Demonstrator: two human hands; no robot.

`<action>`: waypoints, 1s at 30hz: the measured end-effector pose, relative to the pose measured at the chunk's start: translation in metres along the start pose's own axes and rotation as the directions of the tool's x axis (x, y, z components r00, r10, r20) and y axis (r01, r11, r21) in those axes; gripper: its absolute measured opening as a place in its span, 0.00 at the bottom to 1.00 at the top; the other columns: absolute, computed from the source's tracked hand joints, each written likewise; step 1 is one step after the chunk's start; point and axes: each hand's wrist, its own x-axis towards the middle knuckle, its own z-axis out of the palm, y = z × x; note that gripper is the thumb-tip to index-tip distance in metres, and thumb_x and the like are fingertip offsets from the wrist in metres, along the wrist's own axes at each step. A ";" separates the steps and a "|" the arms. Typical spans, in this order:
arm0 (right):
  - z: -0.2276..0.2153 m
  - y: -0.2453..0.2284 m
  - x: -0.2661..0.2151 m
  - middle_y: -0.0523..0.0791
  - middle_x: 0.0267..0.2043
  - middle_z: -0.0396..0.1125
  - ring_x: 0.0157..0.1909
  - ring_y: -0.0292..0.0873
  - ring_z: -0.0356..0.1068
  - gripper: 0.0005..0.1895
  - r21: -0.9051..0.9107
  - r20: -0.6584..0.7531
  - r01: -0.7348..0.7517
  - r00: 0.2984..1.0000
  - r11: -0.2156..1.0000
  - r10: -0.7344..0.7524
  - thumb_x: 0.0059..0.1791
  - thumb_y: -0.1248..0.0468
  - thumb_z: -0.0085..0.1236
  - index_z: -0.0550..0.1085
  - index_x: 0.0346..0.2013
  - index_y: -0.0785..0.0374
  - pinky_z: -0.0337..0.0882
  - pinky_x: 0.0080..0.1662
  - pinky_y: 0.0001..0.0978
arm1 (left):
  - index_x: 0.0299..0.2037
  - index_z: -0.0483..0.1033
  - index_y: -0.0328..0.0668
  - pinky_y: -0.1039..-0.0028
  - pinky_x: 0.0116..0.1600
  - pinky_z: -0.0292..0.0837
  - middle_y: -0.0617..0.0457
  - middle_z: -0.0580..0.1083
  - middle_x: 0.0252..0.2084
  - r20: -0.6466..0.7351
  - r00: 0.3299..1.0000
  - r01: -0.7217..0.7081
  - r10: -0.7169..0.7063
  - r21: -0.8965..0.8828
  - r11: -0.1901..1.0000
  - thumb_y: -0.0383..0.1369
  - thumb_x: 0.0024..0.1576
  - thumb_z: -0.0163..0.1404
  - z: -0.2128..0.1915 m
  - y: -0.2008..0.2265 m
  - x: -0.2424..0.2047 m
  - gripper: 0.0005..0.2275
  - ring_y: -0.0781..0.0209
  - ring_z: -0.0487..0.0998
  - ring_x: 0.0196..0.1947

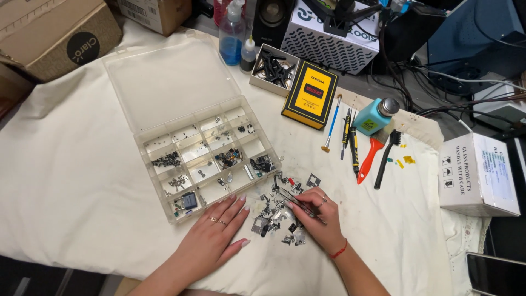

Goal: The person uses tweezers to pick up small electronic components from a pile on a white cloth and places them into compartments of a clear plastic organizer box. The person repeatedly transfers components between the pile and the box throughout the video.

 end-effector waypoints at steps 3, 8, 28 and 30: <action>0.004 0.001 0.001 0.45 0.34 0.73 0.37 0.42 0.72 0.09 -0.011 0.000 0.114 0.993 0.993 -0.114 0.45 0.71 0.69 0.77 0.38 0.64 0.73 0.44 0.30 | 0.68 0.64 0.40 0.52 0.71 0.53 0.44 0.61 0.74 -0.007 1.000 -0.002 0.002 0.007 1.000 0.50 0.66 0.42 0.001 0.000 0.000 0.26 0.43 0.59 0.73; 0.006 -0.009 0.012 0.46 0.31 0.72 0.34 0.43 0.70 0.07 -0.035 0.022 0.194 0.981 0.980 -0.193 0.46 0.70 0.67 0.76 0.36 0.66 0.72 0.43 0.33 | 0.68 0.64 0.40 0.52 0.71 0.53 0.44 0.61 0.74 -0.006 1.000 -0.007 0.008 0.012 1.000 0.50 0.67 0.42 0.001 0.000 0.000 0.26 0.43 0.59 0.72; 0.010 -0.011 0.006 0.46 0.31 0.73 0.32 0.42 0.72 0.04 -0.033 -0.048 0.177 0.983 0.984 -0.178 0.48 0.72 0.63 0.75 0.35 0.66 0.73 0.42 0.34 | 0.69 0.64 0.43 0.54 0.72 0.52 0.46 0.61 0.74 -0.021 1.000 -0.002 0.003 0.046 0.999 0.51 0.66 0.43 0.009 -0.002 -0.002 0.27 0.46 0.59 0.73; 0.009 -0.011 0.004 0.44 0.29 0.71 0.30 0.40 0.65 0.02 -0.024 -0.062 0.100 0.993 0.995 -0.102 0.48 0.71 0.63 0.76 0.33 0.65 0.66 0.35 0.26 | 0.69 0.64 0.43 0.54 0.72 0.53 0.46 0.62 0.73 -0.021 1.000 -0.004 0.004 0.034 0.999 0.51 0.66 0.43 0.008 -0.002 -0.003 0.27 0.45 0.59 0.73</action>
